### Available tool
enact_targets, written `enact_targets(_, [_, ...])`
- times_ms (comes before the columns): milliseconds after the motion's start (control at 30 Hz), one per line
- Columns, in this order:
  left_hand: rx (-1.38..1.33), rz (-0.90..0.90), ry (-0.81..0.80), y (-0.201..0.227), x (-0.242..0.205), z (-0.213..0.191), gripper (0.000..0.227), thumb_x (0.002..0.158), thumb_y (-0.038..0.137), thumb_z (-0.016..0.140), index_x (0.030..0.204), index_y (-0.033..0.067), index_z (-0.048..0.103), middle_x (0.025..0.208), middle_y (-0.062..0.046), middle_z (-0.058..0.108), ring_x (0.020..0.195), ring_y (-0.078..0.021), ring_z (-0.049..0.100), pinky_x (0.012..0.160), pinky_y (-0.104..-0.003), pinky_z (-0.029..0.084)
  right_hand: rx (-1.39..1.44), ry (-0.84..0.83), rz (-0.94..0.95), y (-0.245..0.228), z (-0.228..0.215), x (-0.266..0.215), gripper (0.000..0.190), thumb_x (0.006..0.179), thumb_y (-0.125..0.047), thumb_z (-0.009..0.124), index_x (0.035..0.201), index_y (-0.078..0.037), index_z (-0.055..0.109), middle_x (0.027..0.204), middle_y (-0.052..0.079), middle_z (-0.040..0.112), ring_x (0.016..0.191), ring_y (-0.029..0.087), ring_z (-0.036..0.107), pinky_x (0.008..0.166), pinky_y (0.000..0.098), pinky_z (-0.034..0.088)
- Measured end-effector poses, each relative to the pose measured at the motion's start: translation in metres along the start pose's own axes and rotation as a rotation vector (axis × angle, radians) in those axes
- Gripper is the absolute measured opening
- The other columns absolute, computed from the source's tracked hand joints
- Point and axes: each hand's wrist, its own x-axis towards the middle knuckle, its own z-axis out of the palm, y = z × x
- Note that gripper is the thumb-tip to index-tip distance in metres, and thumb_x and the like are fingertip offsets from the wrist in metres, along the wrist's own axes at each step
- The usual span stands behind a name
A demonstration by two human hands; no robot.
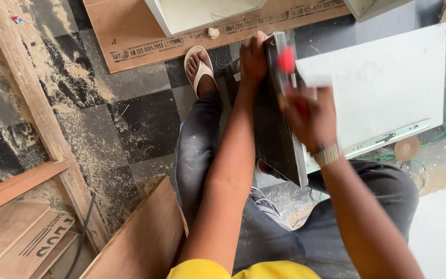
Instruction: The person is using a hand plane and a sanding block to smooth the edges and surfaces of a white drawer component and dark furniture panels.
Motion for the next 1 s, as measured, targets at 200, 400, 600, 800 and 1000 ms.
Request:
enact_targets(200, [-0.311, -0.16, 0.042, 0.022, -0.005, 0.003, 0.037, 0.11, 0.024, 0.048, 0.086, -0.0024, 0.059, 0.078, -0.019, 0.061, 0.074, -0.0342, 0.057, 0.071, -0.044, 0.048, 0.141, -0.113, 0.274, -0.056, -0.06, -0.137, 0.03, 0.082, -0.014, 0.08, 0.111, -0.009, 0.076, 0.127, 0.023, 0.058, 0.111, 0.037, 0.061, 0.087, 0.0406, 0.053])
enact_targets(400, [-0.169, -0.203, 0.074, 0.029, -0.005, -0.002, 0.045, 0.106, 0.03, 0.04, 0.084, -0.001, 0.063, 0.074, -0.015, 0.069, 0.068, -0.0244, 0.066, 0.066, -0.038, 0.05, 0.086, -0.113, 0.347, -0.055, -0.045, -0.098, 0.025, 0.084, -0.017, 0.082, 0.106, -0.008, 0.076, 0.116, 0.02, 0.06, 0.104, 0.034, 0.062, 0.087, 0.0397, 0.053])
enact_targets(600, [-0.162, -0.273, 0.058, 0.024, -0.01, 0.004, 0.05, 0.109, 0.032, 0.037, 0.083, -0.0011, 0.063, 0.072, -0.018, 0.066, 0.069, -0.0309, 0.062, 0.067, -0.042, 0.05, 0.101, -0.048, 0.228, -0.028, -0.018, -0.04, 0.024, 0.087, -0.015, 0.082, 0.107, -0.006, 0.075, 0.122, 0.023, 0.058, 0.107, 0.037, 0.061, 0.09, 0.0423, 0.052])
enact_targets(800, [-0.162, -0.329, 0.03, -0.004, -0.001, -0.003, 0.047, 0.108, 0.031, 0.041, 0.084, -0.0039, 0.058, 0.072, -0.024, 0.064, 0.073, -0.0396, 0.061, 0.066, -0.044, 0.05, 0.145, 0.04, 0.105, -0.013, 0.022, 0.077, 0.021, 0.092, -0.014, 0.085, 0.108, -0.004, 0.076, 0.108, 0.017, 0.057, 0.102, 0.036, 0.059, 0.088, 0.0402, 0.051])
enact_targets(1000, [0.143, 0.126, 0.074, 0.017, -0.004, 0.0, 0.046, 0.11, 0.032, 0.035, 0.086, -0.002, 0.054, 0.08, -0.023, 0.062, 0.075, -0.0436, 0.058, 0.069, -0.051, 0.043, 0.122, 0.129, 0.012, 0.017, 0.045, 0.12, 0.017, 0.093, -0.016, 0.084, 0.102, -0.004, 0.077, 0.11, 0.02, 0.056, 0.1, 0.035, 0.062, 0.084, 0.0418, 0.054])
